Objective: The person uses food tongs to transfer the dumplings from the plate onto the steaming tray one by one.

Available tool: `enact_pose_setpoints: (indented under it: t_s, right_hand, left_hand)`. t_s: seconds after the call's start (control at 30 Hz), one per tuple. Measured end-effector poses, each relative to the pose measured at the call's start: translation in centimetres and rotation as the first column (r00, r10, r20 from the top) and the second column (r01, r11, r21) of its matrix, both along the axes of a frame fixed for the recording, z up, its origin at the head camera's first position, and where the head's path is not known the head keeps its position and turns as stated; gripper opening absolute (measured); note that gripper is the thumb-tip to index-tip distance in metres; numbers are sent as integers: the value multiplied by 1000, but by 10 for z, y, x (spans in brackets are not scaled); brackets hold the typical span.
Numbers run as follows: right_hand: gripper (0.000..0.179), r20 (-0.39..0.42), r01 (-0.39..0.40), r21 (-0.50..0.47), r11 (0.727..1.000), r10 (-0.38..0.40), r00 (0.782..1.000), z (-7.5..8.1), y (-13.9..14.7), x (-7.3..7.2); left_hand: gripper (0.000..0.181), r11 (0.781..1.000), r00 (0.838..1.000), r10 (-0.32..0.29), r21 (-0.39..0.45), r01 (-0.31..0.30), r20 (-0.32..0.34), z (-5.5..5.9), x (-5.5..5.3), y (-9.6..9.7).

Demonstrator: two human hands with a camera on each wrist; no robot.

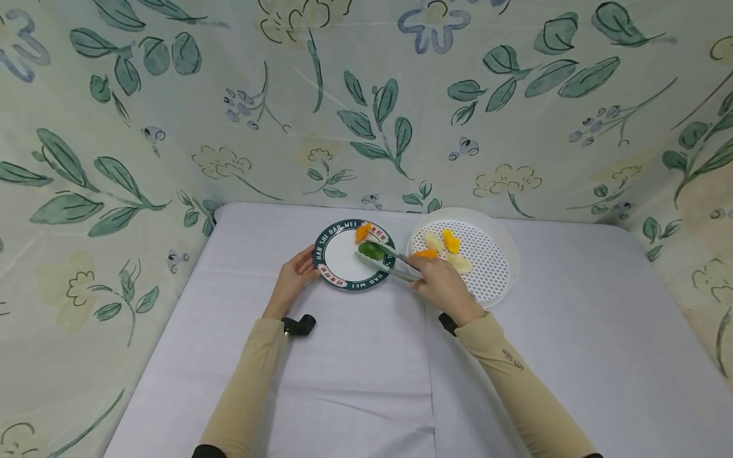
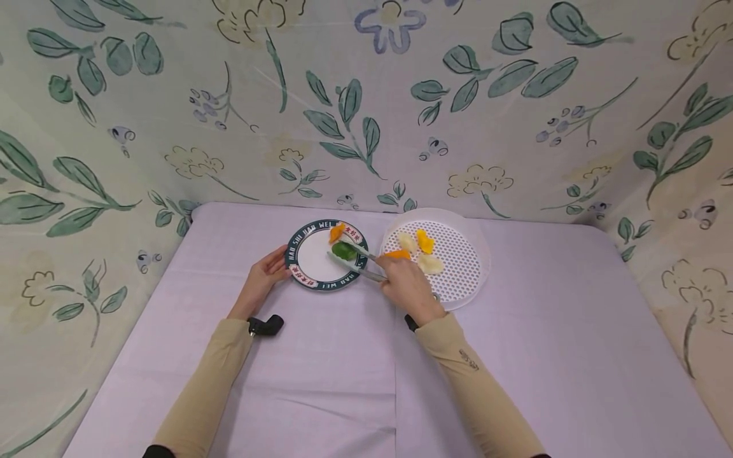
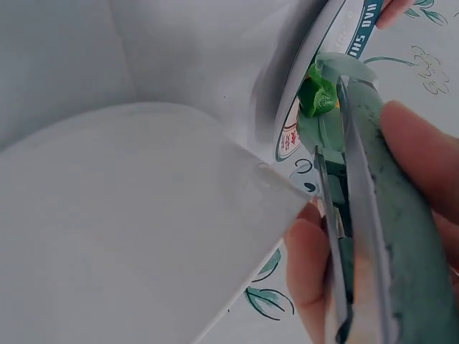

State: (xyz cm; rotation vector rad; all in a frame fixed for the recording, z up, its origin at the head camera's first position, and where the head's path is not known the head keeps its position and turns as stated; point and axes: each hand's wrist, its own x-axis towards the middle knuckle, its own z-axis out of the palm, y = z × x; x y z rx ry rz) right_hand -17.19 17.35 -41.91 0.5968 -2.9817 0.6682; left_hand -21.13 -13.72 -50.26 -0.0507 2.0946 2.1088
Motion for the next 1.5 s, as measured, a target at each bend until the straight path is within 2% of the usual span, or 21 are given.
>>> enact_pose_setpoints:
  t_s: [0.33,0.57,0.73,0.8,0.97,1.0,1.5]
  right_hand:
    - [44,11,-23,-8,1000,23,1000,1,7,1]
    - [49,56,7,-90,996,-2,998,5,11,5]
    - [52,41,-15,-173,985,22,999,8,17,8]
    - [53,17,-28,-187,982,31,999,9,19,8]
    - [54,-34,-52,-202,978,46,998,11,26,9]
    - [54,-37,-53,-204,977,47,998,11,28,10]
    - [57,-24,-10,-190,982,6,1000,15,60,18]
  left_hand:
    - [66,1000,1000,-1,5,1,0,0,0,0]
    - [66,1000,1000,-16,1,16,-6,1,1,0]
    - [66,1000,1000,-24,6,24,-9,2,2,0]
    - [66,1000,1000,-28,8,28,0,6,3,0]
    - [66,1000,1000,-20,3,20,13,7,3,1]
    - [66,1000,1000,-16,1,16,8,3,2,1]
    - [65,1000,1000,-6,12,6,-6,2,1,1]
